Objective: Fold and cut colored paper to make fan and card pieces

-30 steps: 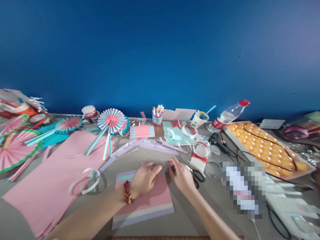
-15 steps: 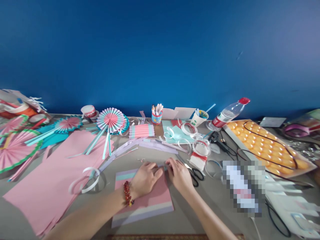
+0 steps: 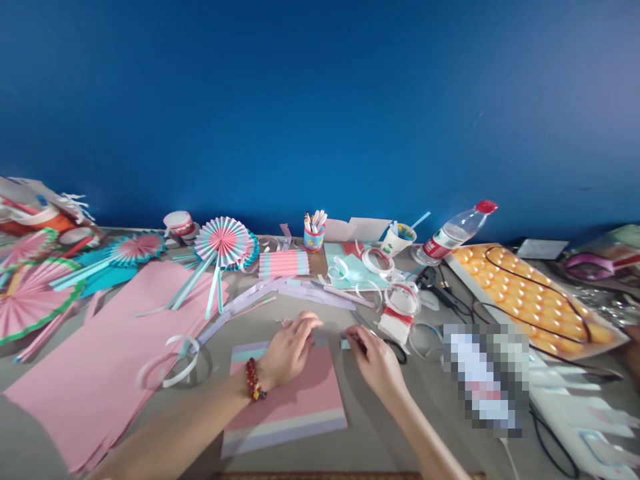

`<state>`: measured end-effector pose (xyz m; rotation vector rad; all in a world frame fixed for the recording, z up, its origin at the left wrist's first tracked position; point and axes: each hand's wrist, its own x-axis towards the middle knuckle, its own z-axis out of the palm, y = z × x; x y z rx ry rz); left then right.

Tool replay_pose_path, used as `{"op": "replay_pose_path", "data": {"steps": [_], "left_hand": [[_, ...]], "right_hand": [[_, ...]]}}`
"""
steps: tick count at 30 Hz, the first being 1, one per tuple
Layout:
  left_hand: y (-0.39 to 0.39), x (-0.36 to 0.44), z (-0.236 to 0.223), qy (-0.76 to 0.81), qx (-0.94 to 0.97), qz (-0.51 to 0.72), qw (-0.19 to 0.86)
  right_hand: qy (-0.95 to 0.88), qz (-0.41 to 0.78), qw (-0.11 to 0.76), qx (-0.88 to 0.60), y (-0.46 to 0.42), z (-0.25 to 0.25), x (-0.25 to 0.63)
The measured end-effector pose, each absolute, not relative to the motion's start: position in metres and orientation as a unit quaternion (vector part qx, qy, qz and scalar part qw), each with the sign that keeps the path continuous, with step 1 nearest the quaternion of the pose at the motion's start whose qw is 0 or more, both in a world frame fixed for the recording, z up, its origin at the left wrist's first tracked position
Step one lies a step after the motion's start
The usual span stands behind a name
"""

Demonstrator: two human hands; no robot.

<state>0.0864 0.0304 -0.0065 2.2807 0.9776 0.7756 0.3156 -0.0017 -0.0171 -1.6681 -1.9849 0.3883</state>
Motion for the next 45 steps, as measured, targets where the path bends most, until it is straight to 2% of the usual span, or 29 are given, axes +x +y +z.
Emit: {"op": "replay_pose_path", "data": {"steps": [6,14,23,30,34,36,40,45], "left_hand": [[0.04,0.082,0.007,0.363,0.819,0.301,0.325],[0.044,0.054,0.028,0.426,0.879,0.126,0.173],[0.033,0.048,0.019,0.43,0.879,0.109,0.174],[0.038,0.058,0.022,0.405,0.857,0.174,0.266],[0.043,0.065,0.038,0.378,0.828,0.204,0.359],[0.044,0.065,0.047,0.363,0.818,0.237,0.378],[0.044,0.058,0.06,0.339,0.793,0.285,0.418],[0.041,0.055,0.065,0.374,0.752,0.298,0.454]], "right_hand": [[-0.743,0.179,0.257,-0.591,0.003,-0.011,0.314],[-0.791,0.086,0.244,-0.555,0.01,-0.001,0.316],[-0.779,0.12,0.2,-0.583,0.009,0.002,0.281],[-0.758,0.229,0.254,-0.556,0.014,0.015,0.262],[-0.758,0.23,0.306,-0.528,0.009,0.027,0.278],[-0.738,0.18,0.32,-0.566,0.001,0.027,0.3],[-0.698,0.056,0.255,-0.667,-0.023,0.014,0.352],[-0.704,0.038,0.192,-0.683,-0.045,-0.01,0.377]]}}
